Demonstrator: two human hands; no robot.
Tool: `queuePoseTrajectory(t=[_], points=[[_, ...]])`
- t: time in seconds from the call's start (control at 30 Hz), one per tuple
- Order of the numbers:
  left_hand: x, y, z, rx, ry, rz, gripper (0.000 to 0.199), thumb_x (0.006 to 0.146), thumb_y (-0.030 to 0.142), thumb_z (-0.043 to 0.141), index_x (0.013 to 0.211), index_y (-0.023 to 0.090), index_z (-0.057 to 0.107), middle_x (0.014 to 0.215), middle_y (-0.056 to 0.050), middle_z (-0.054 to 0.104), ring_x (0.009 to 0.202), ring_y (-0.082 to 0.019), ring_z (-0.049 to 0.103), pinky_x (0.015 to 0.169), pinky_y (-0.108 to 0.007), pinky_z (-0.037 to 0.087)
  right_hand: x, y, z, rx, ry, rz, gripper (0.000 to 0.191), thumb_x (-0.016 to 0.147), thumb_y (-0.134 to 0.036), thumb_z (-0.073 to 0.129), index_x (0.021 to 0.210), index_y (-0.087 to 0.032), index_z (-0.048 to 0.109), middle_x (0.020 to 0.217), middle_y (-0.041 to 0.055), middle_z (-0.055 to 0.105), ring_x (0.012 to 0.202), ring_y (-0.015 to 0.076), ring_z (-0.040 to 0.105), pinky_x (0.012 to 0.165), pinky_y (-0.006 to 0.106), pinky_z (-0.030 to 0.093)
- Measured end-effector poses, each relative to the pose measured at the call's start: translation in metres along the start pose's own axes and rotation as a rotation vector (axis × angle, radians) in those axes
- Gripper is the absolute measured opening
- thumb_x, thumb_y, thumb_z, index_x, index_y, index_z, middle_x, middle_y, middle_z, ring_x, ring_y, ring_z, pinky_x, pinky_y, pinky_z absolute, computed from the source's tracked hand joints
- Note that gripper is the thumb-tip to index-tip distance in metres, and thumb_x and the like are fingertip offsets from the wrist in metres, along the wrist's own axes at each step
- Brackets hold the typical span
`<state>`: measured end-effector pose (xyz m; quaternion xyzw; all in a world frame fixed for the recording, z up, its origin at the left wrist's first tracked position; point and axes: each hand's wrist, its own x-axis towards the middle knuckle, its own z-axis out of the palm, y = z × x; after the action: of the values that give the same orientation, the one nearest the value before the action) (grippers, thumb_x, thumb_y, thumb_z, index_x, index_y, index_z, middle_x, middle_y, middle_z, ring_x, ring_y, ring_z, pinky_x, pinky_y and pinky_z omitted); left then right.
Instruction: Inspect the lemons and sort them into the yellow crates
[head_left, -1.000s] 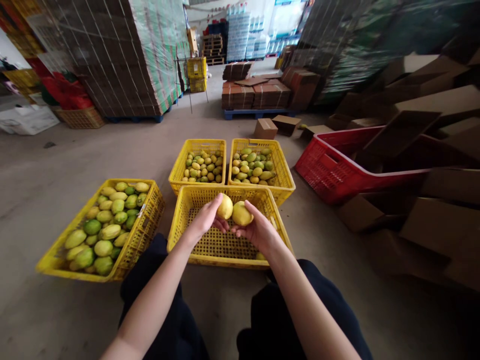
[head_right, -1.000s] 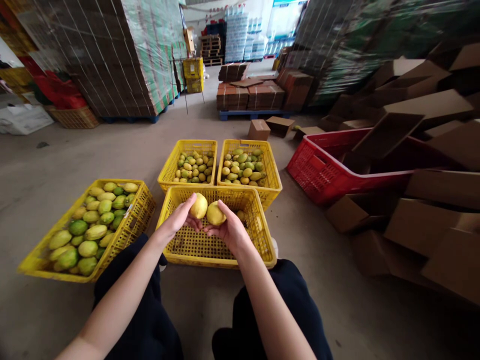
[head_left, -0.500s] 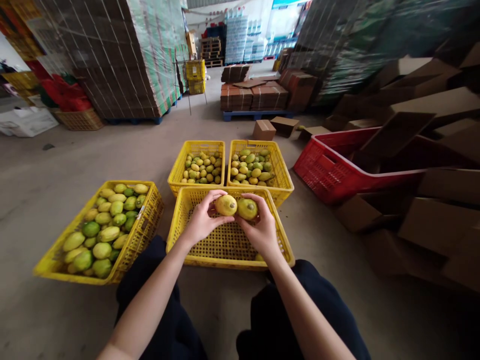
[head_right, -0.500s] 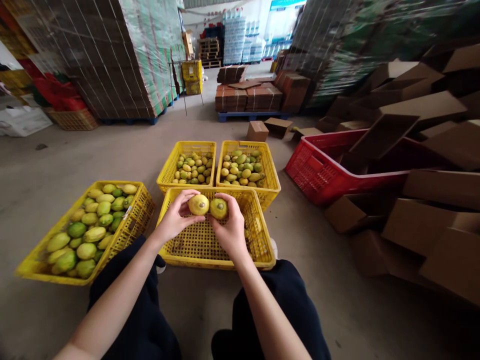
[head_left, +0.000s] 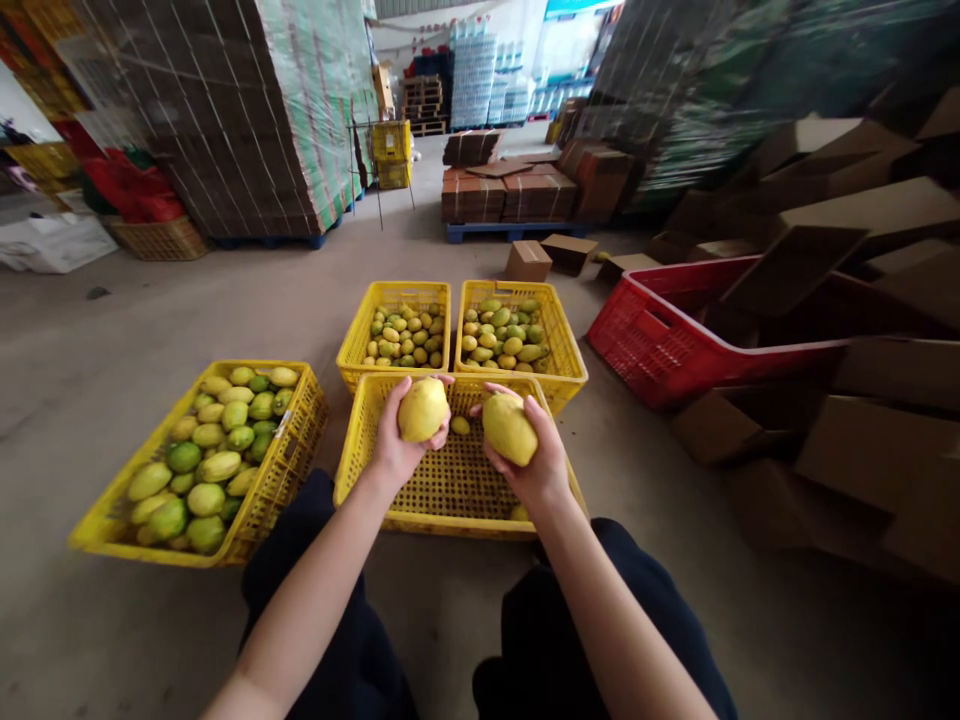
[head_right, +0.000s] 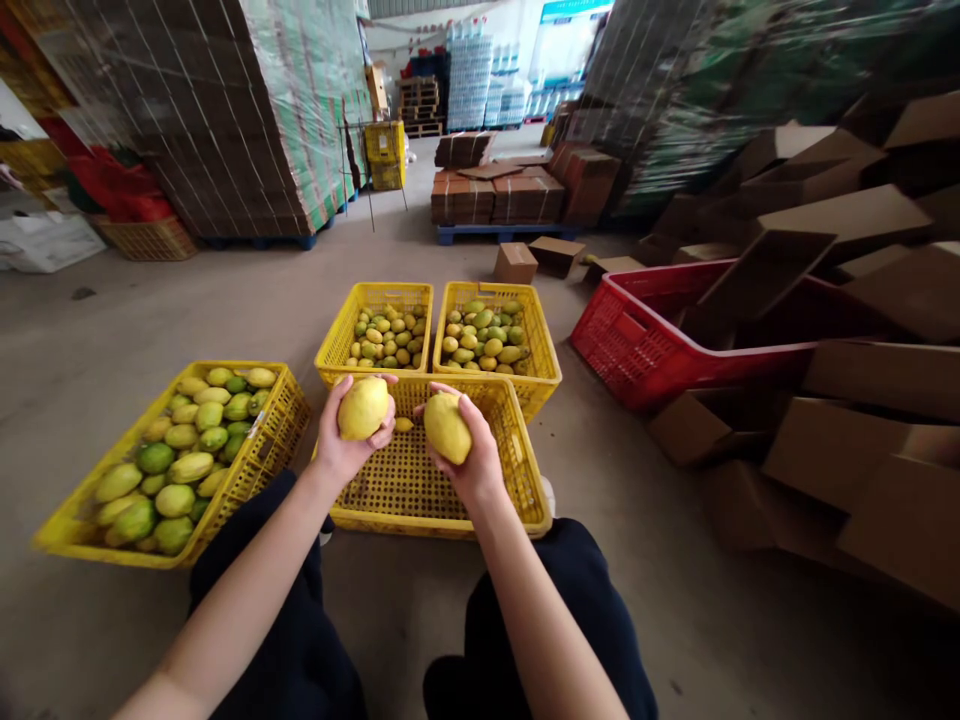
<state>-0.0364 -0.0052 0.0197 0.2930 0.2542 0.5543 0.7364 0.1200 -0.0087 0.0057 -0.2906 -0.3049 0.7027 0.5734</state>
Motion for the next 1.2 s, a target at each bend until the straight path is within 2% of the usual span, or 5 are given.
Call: queuePoseTrajectory(t=[0.2, 0.37, 0.53, 0.77, 1.2], points=[[0.009, -0.01, 0.0, -0.546, 0.136, -0.07, 0.033, 0.093, 0.036, 0.044, 0.108, 0.015, 0.065, 0.087, -0.007, 0.067, 0.086, -0.012, 0.067, 0.072, -0.018, 0.056, 0.008, 0.008, 0.001, 0.41, 0.032, 0.024, 0.028, 0.083, -0.042, 0.052, 0.097, -0.021, 0.063, 0.072, 0.0003, 0.065, 0.047, 0.0087, 0.05, 0.045, 0.02, 0.046], [0.019, -0.018, 0.001, -0.634, 0.273, 0.021, 0.026, 0.09, 0.021, 0.045, 0.104, 0.016, 0.067, 0.091, -0.005, 0.071, 0.094, -0.013, 0.068, 0.088, -0.024, 0.057, 0.015, 0.011, 0.004, 0.604, 0.176, 0.052, 0.021, 0.082, -0.027, 0.055, 0.101, -0.022, 0.063, 0.088, 0.0027, 0.069, 0.07, 0.0117, 0.061, 0.056, 0.019, 0.052], [0.017, -0.022, -0.002, -0.516, 0.299, 0.04, 0.026, 0.087, 0.02, 0.047, 0.097, 0.019, 0.07, 0.098, -0.003, 0.073, 0.094, -0.014, 0.068, 0.085, -0.026, 0.057, 0.014, 0.015, 0.01, 0.547, 0.075, 0.092, 0.012, 0.083, -0.031, 0.056, 0.087, -0.021, 0.063, 0.094, 0.0034, 0.07, 0.063, 0.0112, 0.059, 0.045, 0.018, 0.047], [0.017, -0.022, -0.003, -0.528, 0.332, 0.053, 0.029, 0.087, 0.019, 0.045, 0.093, 0.021, 0.072, 0.097, -0.001, 0.074, 0.093, -0.011, 0.068, 0.086, -0.024, 0.055, 0.024, 0.022, 0.01, 0.647, 0.259, 0.054, 0.011, 0.077, -0.03, 0.063, 0.084, -0.022, 0.064, 0.089, 0.0018, 0.074, 0.084, 0.0155, 0.069, 0.075, 0.029, 0.06], [0.022, -0.035, -0.002, -0.497, 0.406, 0.044, 0.021, 0.082, 0.021, 0.046, 0.078, 0.018, 0.067, 0.077, -0.001, 0.066, 0.075, -0.011, 0.064, 0.082, -0.024, 0.056, 0.036, 0.041, 0.006, 0.579, 0.28, 0.005, 0.007, 0.07, -0.026, 0.063, 0.077, -0.024, 0.063, 0.074, -0.0015, 0.07, 0.072, 0.016, 0.067, 0.075, 0.034, 0.062]])
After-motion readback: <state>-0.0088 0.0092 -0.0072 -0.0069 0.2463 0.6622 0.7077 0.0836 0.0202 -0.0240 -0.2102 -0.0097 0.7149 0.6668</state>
